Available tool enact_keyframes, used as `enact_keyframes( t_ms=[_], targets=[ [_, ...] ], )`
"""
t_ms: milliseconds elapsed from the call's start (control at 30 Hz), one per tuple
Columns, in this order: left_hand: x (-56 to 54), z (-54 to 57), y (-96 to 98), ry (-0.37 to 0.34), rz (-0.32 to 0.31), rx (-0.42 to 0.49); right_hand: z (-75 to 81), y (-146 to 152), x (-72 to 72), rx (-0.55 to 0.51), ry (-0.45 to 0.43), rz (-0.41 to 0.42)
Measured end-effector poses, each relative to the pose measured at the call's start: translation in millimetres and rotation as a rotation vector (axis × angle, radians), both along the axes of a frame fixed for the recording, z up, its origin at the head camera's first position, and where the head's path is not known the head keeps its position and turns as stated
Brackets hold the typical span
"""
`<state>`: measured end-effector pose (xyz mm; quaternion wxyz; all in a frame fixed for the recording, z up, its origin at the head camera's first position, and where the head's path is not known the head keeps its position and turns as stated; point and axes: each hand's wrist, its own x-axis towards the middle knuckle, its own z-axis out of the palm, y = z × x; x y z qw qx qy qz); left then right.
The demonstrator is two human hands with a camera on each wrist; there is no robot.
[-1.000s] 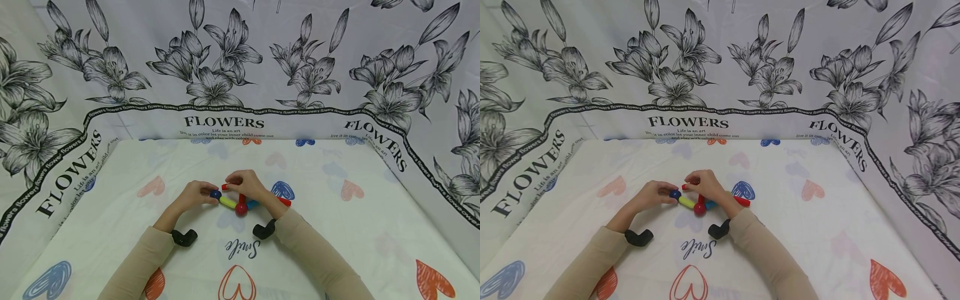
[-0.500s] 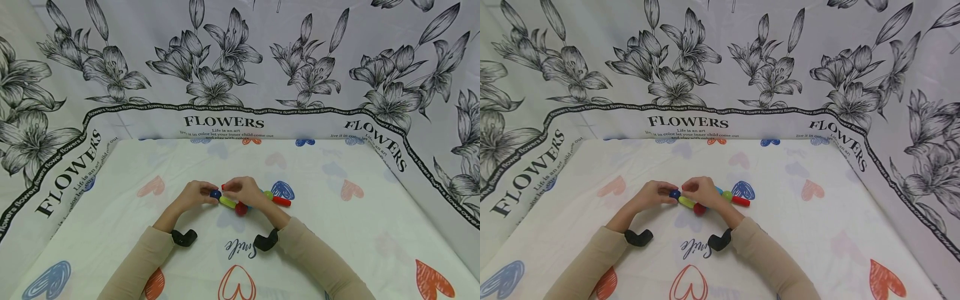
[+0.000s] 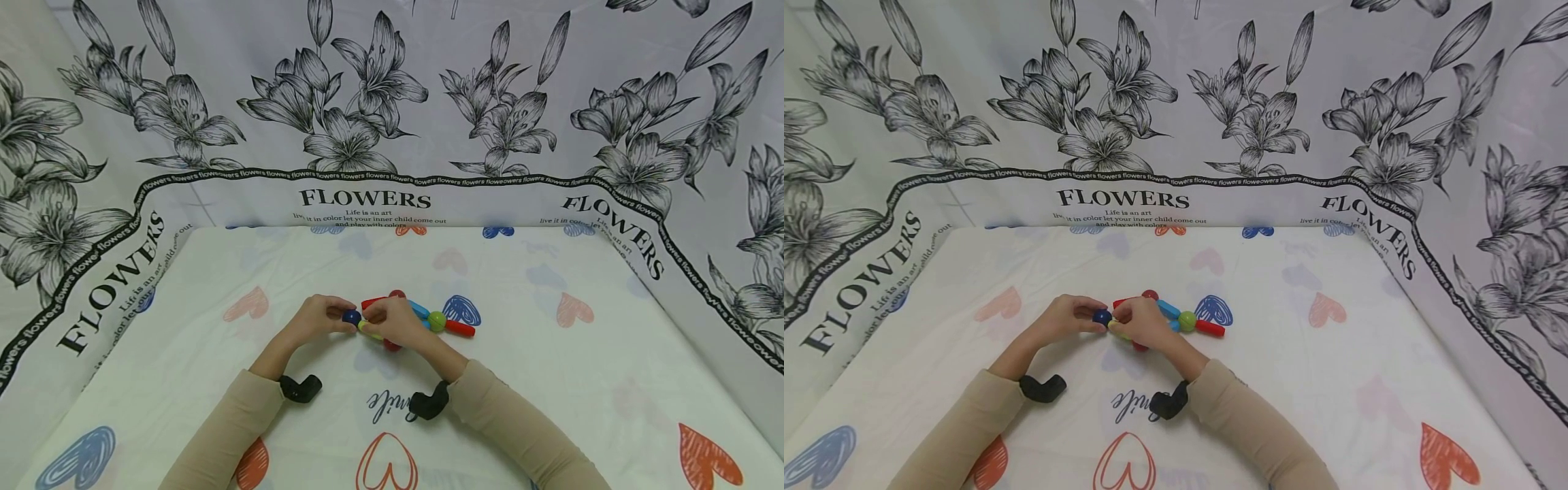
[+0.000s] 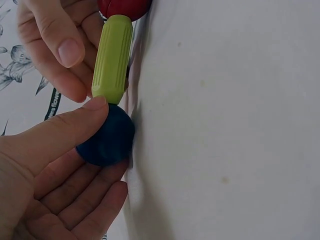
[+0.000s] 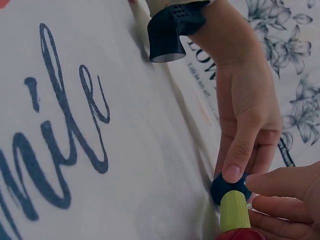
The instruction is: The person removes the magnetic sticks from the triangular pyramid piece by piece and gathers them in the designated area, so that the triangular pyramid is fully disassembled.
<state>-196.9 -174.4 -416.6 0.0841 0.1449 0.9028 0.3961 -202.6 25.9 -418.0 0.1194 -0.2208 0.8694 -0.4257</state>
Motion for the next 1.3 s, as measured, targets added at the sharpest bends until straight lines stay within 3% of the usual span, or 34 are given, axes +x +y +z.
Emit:
enact_keyframes(
  t_ms=[300, 1133, 1300],
  targets=[
    [-0.9, -2.4, 0.3, -0.008, 0.001, -0.003, 0.5, -4, -1.3, 0.075, 0.014, 0.057],
    [-1.2, -2.1, -6.7, -0.035, -0.081, 0.049, 0.3, -3, 0.1, 0.048, 0.049, 0.078],
    [-2.2, -1.3, -10.3, -0.044, -0.062, 0.052, 0.9, -3, 0.8, 0.060, 0.020, 0.106]
  ],
)
